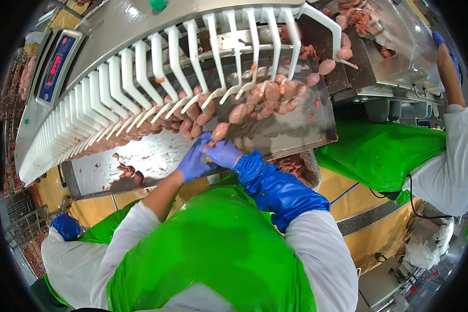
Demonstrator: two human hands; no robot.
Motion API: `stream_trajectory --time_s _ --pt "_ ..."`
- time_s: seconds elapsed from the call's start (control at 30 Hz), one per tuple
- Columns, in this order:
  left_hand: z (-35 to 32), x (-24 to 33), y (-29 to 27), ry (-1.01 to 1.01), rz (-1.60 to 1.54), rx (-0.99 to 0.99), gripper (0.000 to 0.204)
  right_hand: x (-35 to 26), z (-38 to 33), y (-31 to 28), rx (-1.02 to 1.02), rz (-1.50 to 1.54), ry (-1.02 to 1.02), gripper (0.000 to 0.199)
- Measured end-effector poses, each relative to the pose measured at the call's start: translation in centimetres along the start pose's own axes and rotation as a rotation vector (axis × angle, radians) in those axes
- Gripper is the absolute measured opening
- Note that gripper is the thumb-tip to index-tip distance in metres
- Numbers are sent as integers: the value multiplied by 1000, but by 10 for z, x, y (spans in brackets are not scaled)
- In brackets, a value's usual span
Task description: The person repeatedly picks up raw sausage links from a conveyor, ties them into small bundles, and places them onto a rotating rack. The worker also occasionally weighs bundles on a scale and adjusts the links on the rack.
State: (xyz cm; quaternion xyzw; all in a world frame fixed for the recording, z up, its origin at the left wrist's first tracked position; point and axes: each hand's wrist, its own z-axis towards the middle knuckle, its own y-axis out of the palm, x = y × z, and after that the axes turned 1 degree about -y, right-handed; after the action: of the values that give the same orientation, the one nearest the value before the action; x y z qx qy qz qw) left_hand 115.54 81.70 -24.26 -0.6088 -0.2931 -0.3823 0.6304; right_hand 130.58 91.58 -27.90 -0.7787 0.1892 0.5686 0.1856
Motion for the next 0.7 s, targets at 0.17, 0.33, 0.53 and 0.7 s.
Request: stream_trajectory --time_s 0.17,0.33,0.53,0.7 --pt "-18 -27 14 -785 -777 -286 31 -18 -23 -16 120 113 -38 78" --pt "-10 8 -24 -638 -1575 -106 24 -33 -40 26 -160 245 20 90" --pt "6 7 -59 -623 -1567 63 25 -7 -56 13 -146 -239 89 37" --pt "8 -11 -62 -448 -1508 90 25 -32 -101 -21 5 -119 175 27"
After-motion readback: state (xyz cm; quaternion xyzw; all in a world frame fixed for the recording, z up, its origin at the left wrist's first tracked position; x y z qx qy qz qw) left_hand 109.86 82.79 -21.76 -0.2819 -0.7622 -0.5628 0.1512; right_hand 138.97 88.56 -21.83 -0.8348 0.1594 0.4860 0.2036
